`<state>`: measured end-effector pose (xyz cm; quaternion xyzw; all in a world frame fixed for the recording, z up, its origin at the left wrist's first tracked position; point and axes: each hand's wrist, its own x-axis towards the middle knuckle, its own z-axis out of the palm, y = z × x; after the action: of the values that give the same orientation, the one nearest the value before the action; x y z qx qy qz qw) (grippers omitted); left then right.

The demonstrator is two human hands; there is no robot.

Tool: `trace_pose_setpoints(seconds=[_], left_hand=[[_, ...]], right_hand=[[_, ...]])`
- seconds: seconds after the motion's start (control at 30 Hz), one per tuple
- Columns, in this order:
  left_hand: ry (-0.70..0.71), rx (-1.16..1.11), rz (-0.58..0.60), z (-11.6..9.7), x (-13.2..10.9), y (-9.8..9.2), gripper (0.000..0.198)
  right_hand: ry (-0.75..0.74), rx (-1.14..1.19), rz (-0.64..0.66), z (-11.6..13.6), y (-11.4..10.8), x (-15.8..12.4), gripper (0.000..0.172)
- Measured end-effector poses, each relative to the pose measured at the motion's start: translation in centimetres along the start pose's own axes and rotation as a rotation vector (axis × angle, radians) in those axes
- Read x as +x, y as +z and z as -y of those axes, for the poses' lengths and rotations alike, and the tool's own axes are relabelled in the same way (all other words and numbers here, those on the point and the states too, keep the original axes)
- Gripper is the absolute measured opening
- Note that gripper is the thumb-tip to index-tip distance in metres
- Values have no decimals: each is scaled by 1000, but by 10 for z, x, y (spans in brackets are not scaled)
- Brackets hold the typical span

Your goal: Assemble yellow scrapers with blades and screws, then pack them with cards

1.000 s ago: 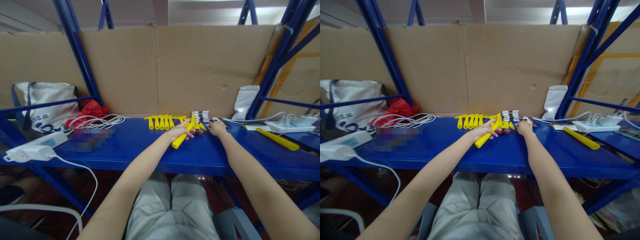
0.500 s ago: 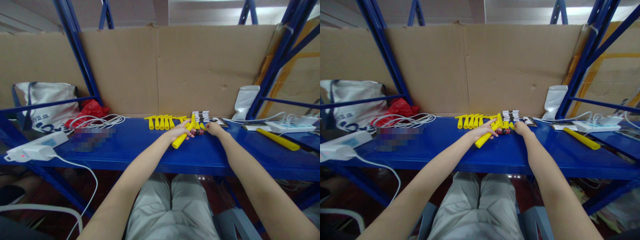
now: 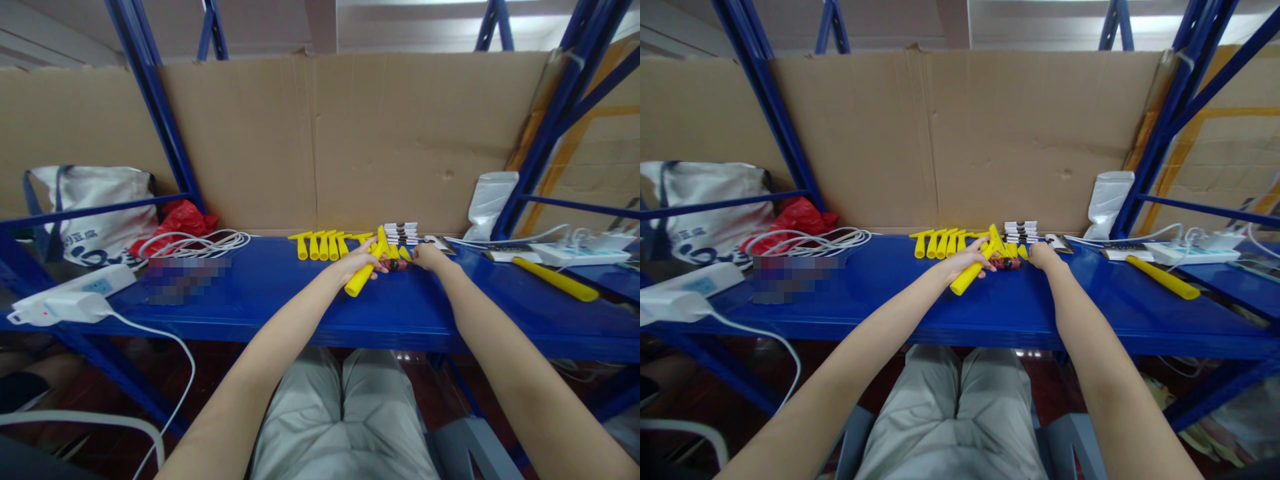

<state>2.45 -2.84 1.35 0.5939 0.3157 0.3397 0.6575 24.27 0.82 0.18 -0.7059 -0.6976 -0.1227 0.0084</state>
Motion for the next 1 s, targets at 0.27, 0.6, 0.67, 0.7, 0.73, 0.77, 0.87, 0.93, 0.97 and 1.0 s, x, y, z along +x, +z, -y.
trace_pose_setpoints(seconds=[0.27, 0.6, 0.67, 0.7, 0.73, 0.77, 0.87, 0.93, 0.97, 1.0], left_hand=[[-16, -43, -37, -1, 1, -1, 104], [7, -41, 19, 1, 2, -1, 101], [14, -12, 14, 1, 2, -2, 97], [17, 4, 9, 1, 2, -2, 95], [19, 18, 7, 1, 2, -2, 94], [22, 29, 9, 1, 2, -2, 94], [30, 49, 30, 1, 0, -2, 92], [47, 54, 38, 2, 0, -2, 91], [55, 53, 43, 2, 0, -3, 90], [62, 49, 48, 3, 1, -3, 90]], right_hand=[[-3, 31, -9, -2, 1, 0, 25], [48, 349, -241, 0, 1, 0, 31], [7, 526, -333, 4, 0, 2, 27], [-32, 625, -374, 6, 0, 2, 23], [-77, 725, -410, 9, 0, 3, 20], [-125, 819, -439, 13, -1, 4, 17], [-239, 1028, -496, 25, -5, 4, 13], [-281, 1109, -503, 32, -8, 2, 16], [-296, 1136, -498, 35, -10, 1, 17], [-307, 1156, -493, 37, -11, -1, 18]])
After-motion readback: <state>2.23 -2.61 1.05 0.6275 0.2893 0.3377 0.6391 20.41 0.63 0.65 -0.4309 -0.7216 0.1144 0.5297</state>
